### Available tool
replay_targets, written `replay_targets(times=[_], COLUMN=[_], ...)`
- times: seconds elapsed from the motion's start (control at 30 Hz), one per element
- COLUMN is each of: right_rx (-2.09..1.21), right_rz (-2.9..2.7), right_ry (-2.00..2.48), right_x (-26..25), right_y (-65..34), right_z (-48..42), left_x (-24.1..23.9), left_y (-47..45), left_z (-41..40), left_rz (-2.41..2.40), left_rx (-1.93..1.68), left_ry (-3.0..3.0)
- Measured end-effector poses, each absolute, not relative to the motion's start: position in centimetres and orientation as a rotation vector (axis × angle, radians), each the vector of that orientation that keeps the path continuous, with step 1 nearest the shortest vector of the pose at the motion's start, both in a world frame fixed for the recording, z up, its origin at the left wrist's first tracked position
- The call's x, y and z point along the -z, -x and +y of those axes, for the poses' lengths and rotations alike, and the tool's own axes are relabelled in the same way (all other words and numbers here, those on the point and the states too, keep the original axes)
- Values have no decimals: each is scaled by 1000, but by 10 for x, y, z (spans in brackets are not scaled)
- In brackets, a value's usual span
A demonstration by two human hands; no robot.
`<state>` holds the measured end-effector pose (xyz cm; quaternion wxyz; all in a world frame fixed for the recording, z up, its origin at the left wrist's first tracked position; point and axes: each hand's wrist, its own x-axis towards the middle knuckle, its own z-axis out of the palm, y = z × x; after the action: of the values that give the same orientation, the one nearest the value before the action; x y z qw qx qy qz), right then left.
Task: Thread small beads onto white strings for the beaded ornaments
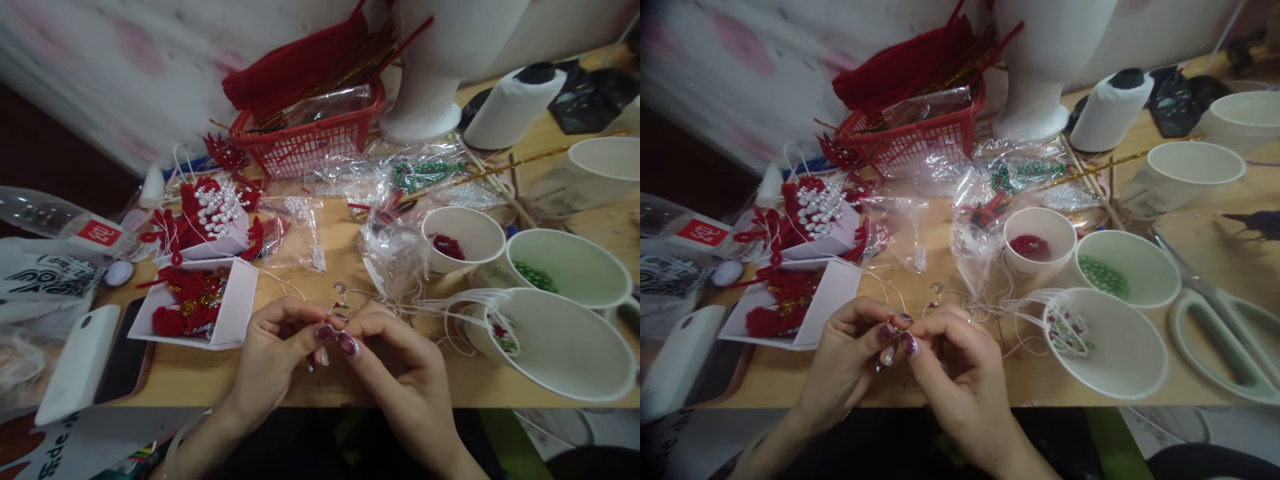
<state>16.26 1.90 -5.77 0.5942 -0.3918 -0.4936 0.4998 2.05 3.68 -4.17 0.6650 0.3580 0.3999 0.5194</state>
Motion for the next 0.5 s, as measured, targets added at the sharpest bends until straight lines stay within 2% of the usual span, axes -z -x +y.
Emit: replay_targets(times=[0.5], right_rx=[-1003], right_rz=[-1346], right_ry=[856], right_x=[62], right_y=[-166], right_z=[15], left_x=[41], left_y=[-11], left_z=[32], left_rz=[1105], left_rx=[-1209], left_ry=[-1066])
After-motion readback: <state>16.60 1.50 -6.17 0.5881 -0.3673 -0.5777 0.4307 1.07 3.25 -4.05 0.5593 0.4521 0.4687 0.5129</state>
